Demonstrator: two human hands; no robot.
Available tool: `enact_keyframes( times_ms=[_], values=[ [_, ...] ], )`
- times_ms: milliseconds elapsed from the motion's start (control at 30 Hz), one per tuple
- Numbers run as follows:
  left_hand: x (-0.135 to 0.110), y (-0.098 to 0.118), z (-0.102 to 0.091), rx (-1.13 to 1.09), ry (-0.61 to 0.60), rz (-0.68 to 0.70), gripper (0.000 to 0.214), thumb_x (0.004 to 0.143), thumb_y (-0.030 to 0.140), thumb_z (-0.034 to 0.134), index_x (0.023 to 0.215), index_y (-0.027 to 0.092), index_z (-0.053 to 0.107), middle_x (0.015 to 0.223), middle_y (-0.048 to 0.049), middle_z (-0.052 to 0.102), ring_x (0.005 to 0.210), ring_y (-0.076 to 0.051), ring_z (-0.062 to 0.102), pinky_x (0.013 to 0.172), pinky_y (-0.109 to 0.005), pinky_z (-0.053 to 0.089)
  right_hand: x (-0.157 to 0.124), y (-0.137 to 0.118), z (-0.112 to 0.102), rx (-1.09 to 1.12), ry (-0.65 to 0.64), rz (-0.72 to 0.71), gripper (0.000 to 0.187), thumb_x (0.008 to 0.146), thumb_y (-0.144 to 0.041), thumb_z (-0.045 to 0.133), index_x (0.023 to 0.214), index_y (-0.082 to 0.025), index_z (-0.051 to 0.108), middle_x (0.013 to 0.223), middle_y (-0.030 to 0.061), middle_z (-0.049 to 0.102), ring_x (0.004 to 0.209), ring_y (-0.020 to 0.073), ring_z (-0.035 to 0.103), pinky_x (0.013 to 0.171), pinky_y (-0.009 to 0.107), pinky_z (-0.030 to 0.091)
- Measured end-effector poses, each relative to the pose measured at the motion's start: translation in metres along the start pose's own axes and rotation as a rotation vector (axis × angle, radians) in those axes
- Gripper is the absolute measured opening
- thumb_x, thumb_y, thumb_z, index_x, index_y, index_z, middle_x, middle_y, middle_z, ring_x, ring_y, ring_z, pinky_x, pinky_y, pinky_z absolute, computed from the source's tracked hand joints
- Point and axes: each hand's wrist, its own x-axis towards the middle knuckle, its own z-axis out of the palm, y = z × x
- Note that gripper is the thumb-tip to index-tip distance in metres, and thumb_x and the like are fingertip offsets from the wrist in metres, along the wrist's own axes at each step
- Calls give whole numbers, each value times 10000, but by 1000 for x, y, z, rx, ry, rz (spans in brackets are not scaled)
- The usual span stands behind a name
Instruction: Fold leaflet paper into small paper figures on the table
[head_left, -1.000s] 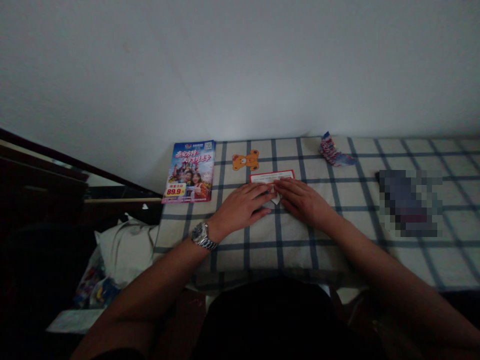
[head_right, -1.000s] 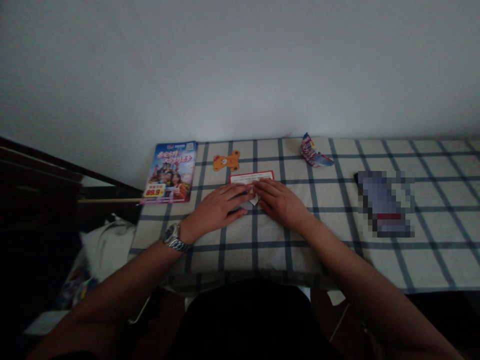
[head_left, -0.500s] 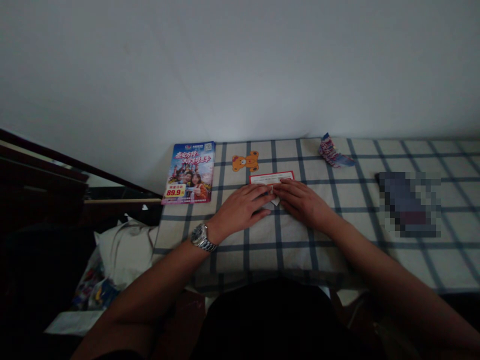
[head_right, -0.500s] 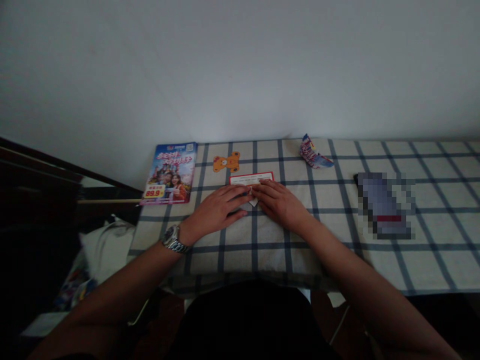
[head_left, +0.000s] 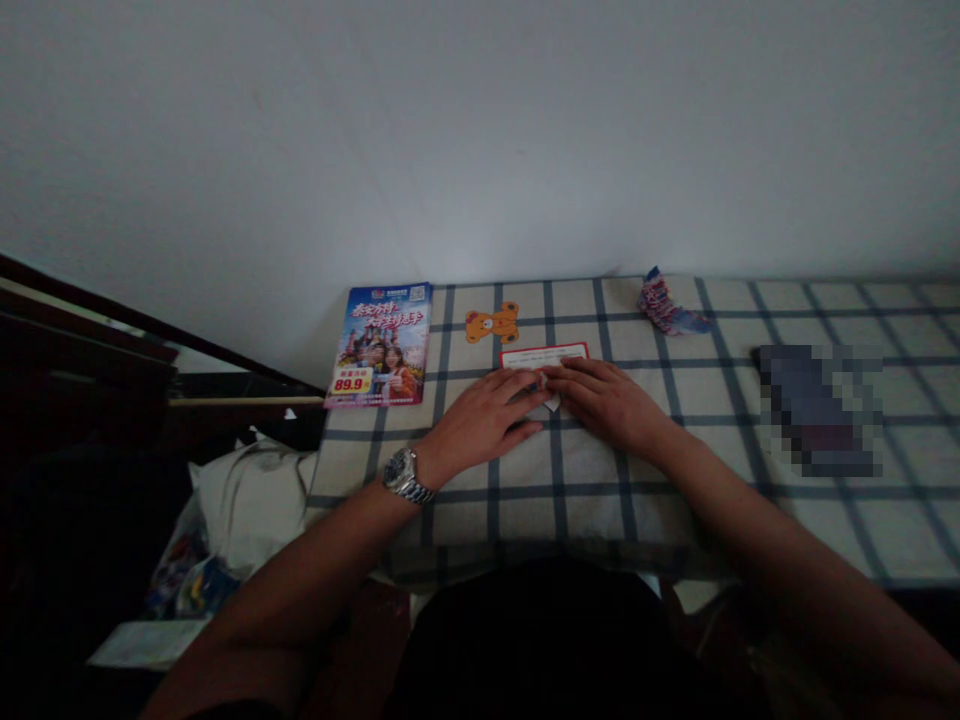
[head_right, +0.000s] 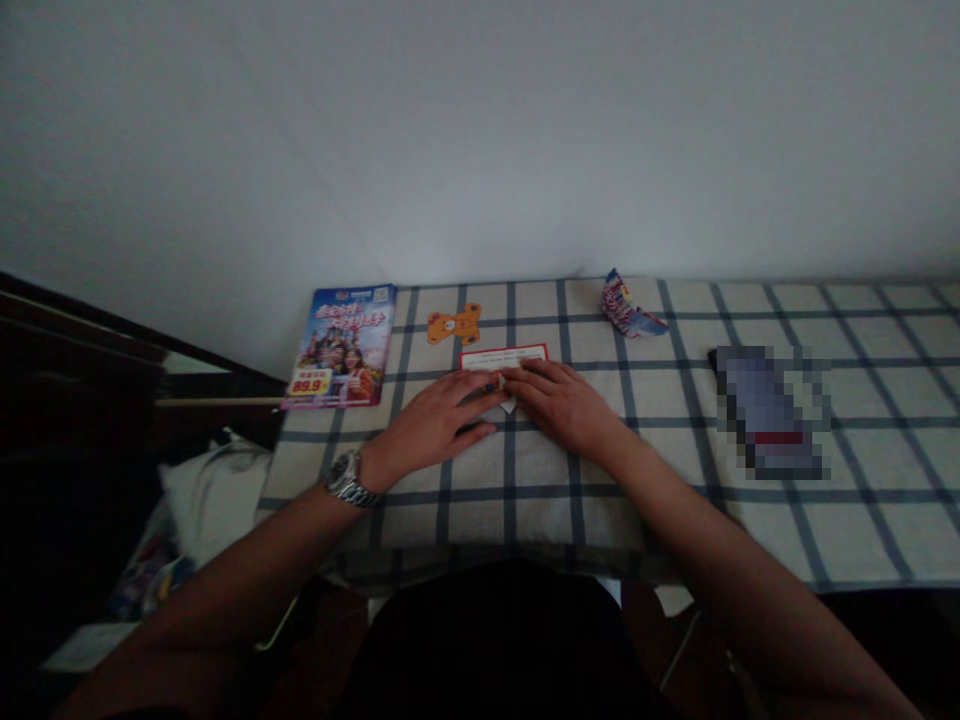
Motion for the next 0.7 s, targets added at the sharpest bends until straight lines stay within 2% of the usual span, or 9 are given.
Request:
enact_keyframes(
  times_ms=[167, 367, 567, 700],
  values=[
    [-2, -1, 1, 19, -16, 31, 520, 1064, 440, 564, 1538, 240, 490, 1507, -98, 561, 1468, -276, 470, 1247, -510, 429, 2, 0, -3, -25, 9, -14, 369, 1047, -212, 565, 1408, -247, 631, 1499, 48, 652, 1408, 321, 564, 1122, 545, 519],
    [-6, 1, -4, 16, -28, 64, 435, 1072, 448, 547, 1473, 279, 563, 1522, -82, 548, 1522, -272, 421, 1291, -543, 357, 1, 1, -3, -13, 14, -30, 398, 1038, -198, 569, 1431, -235, 623, 1505, 61, 646, 1410, 323, 563, 1108, 548, 527],
    [-10, 6, -4, 56, -52, 13, 493, 1064, 484, 549, 1509, 273, 536, 1550, -95, 530, 1485, -297, 462, 1243, -517, 424, -1, 4, 0, -9, 5, -37, 462, 1019, -153, 568, 1475, -228, 596, 1536, 80, 616, 1458, 327, 519, 1135, 578, 504],
    [-12, 5, -4, 65, -48, 36, 508, 1064, 489, 545, 1522, 271, 521, 1558, -108, 521, 1477, -301, 476, 1239, -522, 425, -1, 2, -2, -32, -11, -32, 449, 1030, -157, 555, 1471, -232, 598, 1531, 70, 621, 1457, 335, 520, 1136, 580, 503]
  ],
)
